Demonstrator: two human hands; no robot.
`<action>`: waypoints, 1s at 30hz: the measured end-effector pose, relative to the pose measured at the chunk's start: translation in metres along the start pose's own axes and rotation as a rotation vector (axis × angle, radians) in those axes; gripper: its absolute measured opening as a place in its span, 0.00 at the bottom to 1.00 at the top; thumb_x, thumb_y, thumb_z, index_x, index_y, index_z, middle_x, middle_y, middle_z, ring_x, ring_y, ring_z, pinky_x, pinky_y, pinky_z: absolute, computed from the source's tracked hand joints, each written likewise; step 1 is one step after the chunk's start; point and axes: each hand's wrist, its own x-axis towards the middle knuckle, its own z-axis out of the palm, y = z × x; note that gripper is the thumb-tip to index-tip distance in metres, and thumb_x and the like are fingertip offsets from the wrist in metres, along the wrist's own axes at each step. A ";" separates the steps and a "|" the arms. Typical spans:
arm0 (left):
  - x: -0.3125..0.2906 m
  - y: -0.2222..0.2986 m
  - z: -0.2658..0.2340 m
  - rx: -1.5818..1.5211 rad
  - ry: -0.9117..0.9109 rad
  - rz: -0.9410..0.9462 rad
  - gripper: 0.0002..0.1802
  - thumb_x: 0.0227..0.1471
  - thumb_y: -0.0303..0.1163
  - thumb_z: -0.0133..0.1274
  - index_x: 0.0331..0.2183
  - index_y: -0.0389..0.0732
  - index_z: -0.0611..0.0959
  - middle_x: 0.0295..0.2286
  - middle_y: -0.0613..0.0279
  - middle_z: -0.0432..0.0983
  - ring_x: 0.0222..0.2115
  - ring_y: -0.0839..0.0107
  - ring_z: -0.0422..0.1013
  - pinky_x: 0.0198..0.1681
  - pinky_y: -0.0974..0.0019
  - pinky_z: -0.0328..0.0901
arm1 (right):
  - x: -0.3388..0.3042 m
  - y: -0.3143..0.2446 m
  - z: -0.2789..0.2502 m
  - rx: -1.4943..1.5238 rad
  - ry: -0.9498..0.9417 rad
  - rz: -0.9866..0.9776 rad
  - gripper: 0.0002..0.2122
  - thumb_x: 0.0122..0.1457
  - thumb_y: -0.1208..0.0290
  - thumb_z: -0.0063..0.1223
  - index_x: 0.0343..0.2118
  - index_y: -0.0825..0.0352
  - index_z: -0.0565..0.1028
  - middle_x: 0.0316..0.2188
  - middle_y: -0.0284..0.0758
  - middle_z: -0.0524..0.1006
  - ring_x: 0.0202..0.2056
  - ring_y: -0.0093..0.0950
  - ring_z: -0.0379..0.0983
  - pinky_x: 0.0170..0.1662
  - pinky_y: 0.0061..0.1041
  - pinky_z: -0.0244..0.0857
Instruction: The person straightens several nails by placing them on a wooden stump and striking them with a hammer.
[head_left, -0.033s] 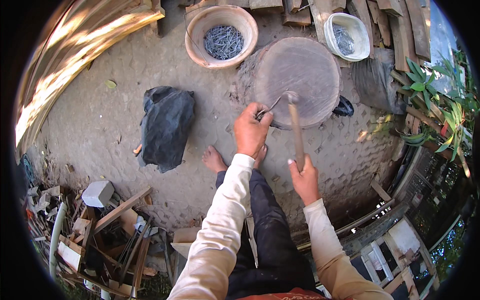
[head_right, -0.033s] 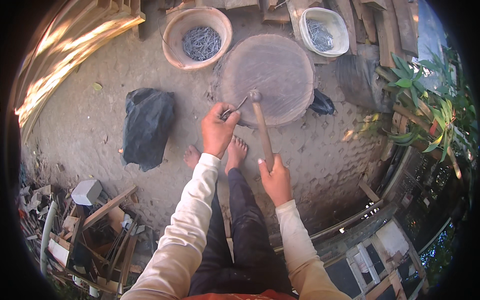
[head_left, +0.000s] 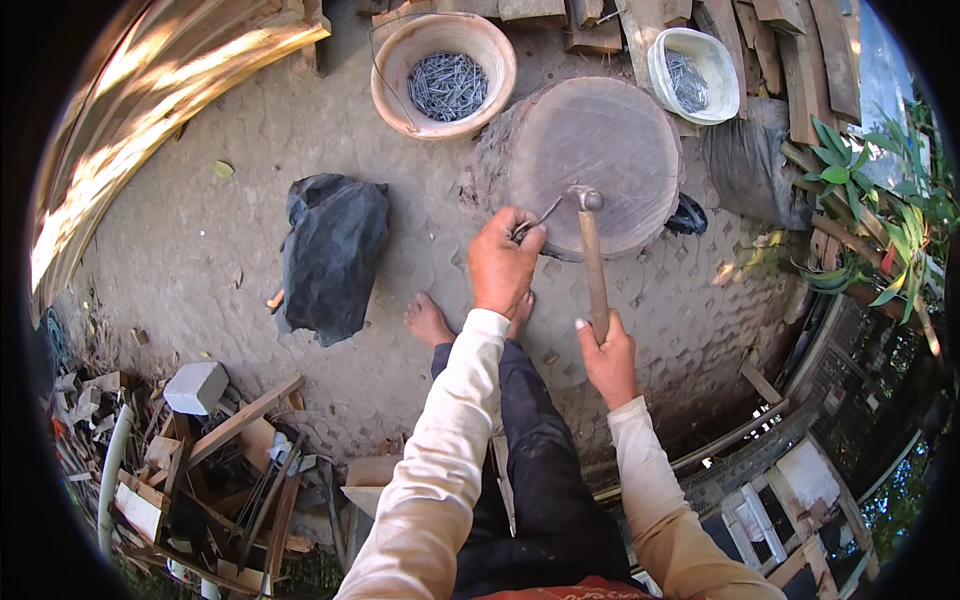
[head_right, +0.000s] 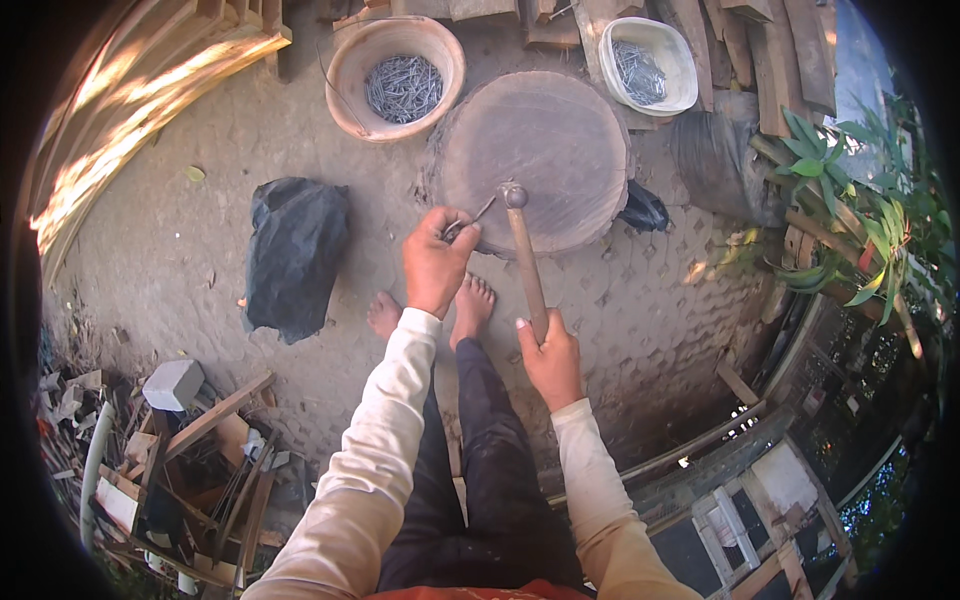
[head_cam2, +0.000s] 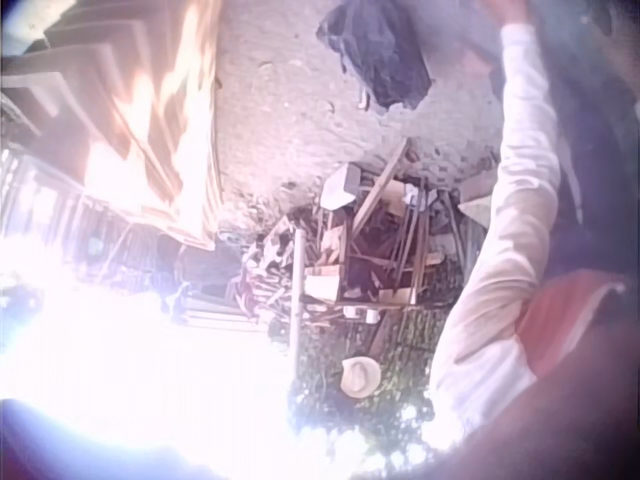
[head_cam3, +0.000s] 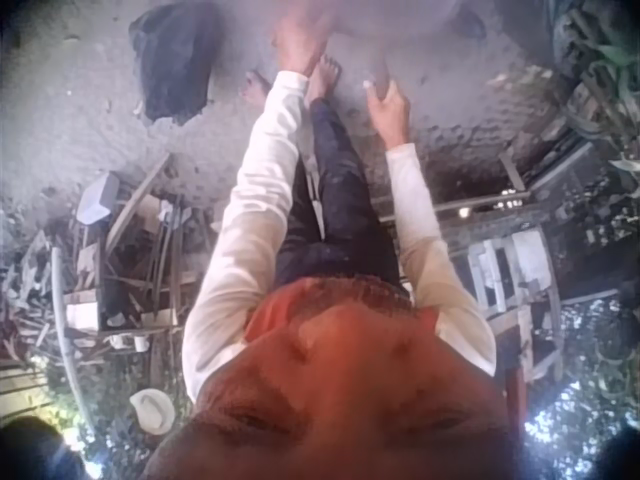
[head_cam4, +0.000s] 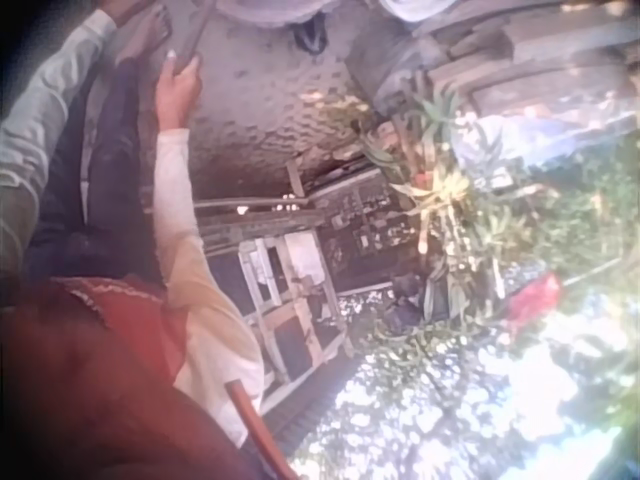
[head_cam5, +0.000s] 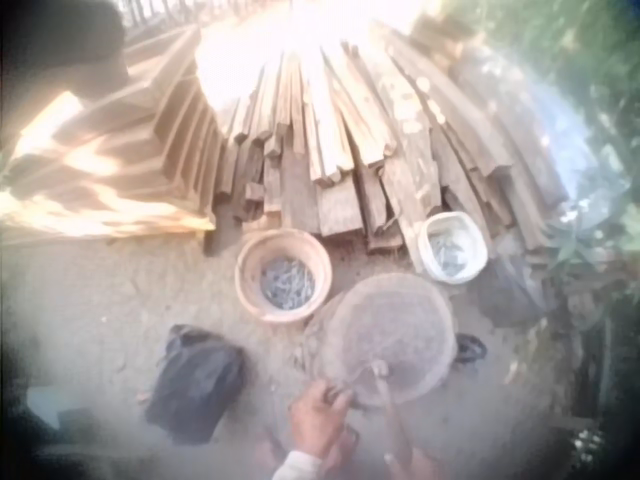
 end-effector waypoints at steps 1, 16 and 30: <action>-0.002 0.004 -0.002 0.020 0.003 0.006 0.09 0.49 0.29 0.63 0.33 0.38 0.83 0.27 0.61 0.82 0.27 0.75 0.76 0.35 0.68 0.70 | -0.001 -0.003 -0.001 0.003 -0.002 -0.002 0.13 0.61 0.66 0.60 0.36 0.70 0.71 0.21 0.38 0.77 0.23 0.34 0.76 0.29 0.33 0.68; -0.005 0.007 -0.001 -0.075 0.027 -0.068 0.09 0.49 0.30 0.63 0.33 0.38 0.81 0.26 0.60 0.80 0.28 0.72 0.75 0.35 0.67 0.68 | -0.012 0.007 0.005 0.157 0.036 -0.111 0.11 0.60 0.67 0.60 0.35 0.69 0.73 0.19 0.39 0.76 0.21 0.34 0.76 0.28 0.32 0.68; -0.006 0.014 0.004 -0.039 0.043 -0.094 0.10 0.46 0.29 0.62 0.32 0.40 0.79 0.25 0.58 0.79 0.27 0.66 0.75 0.35 0.64 0.68 | -0.025 -0.016 -0.012 0.244 0.140 -0.208 0.12 0.60 0.64 0.60 0.34 0.69 0.72 0.20 0.41 0.76 0.22 0.38 0.76 0.28 0.34 0.68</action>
